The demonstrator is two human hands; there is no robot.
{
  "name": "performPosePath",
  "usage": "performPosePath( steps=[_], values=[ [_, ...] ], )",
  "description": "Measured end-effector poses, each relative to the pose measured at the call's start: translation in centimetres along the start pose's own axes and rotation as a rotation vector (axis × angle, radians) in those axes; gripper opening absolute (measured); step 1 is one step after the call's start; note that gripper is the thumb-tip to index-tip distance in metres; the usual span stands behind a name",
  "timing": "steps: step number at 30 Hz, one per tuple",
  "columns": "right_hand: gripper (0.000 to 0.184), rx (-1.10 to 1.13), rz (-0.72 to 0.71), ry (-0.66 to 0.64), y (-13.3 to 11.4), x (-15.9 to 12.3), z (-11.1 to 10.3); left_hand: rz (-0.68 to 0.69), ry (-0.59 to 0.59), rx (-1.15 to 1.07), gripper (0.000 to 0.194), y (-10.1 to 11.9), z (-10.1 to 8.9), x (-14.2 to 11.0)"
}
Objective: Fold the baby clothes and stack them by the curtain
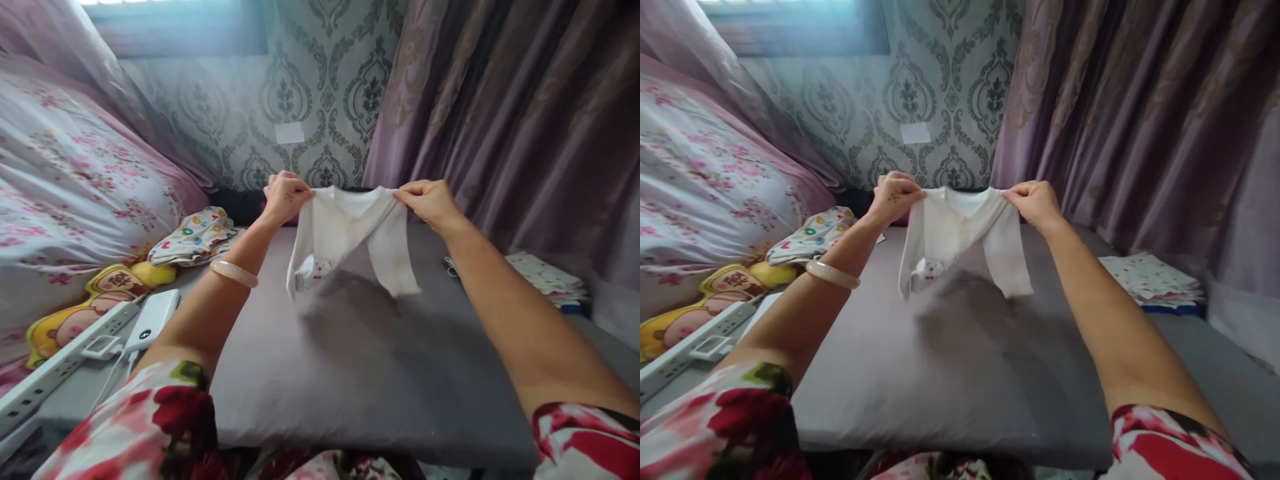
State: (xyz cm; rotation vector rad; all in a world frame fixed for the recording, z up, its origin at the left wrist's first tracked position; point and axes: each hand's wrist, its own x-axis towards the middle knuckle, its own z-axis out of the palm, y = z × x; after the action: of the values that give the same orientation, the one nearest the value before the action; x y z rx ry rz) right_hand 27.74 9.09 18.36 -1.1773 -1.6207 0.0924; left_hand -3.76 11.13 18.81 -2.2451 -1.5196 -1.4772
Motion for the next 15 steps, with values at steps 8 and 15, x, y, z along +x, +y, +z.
performPosePath(
  steps=[8, 15],
  values=[
    [0.029, 0.097, 0.062, -0.121, -3.0, -1.2, -1.7, -0.048, -0.030, -0.153, 0.019, -0.1, -1.4, 0.2],
    [0.031, 0.322, 0.199, -0.584, -3.6, -2.4, -3.0, -0.065, -0.556, -0.489, 0.019, 0.8, -3.7, -0.9]
  ],
)
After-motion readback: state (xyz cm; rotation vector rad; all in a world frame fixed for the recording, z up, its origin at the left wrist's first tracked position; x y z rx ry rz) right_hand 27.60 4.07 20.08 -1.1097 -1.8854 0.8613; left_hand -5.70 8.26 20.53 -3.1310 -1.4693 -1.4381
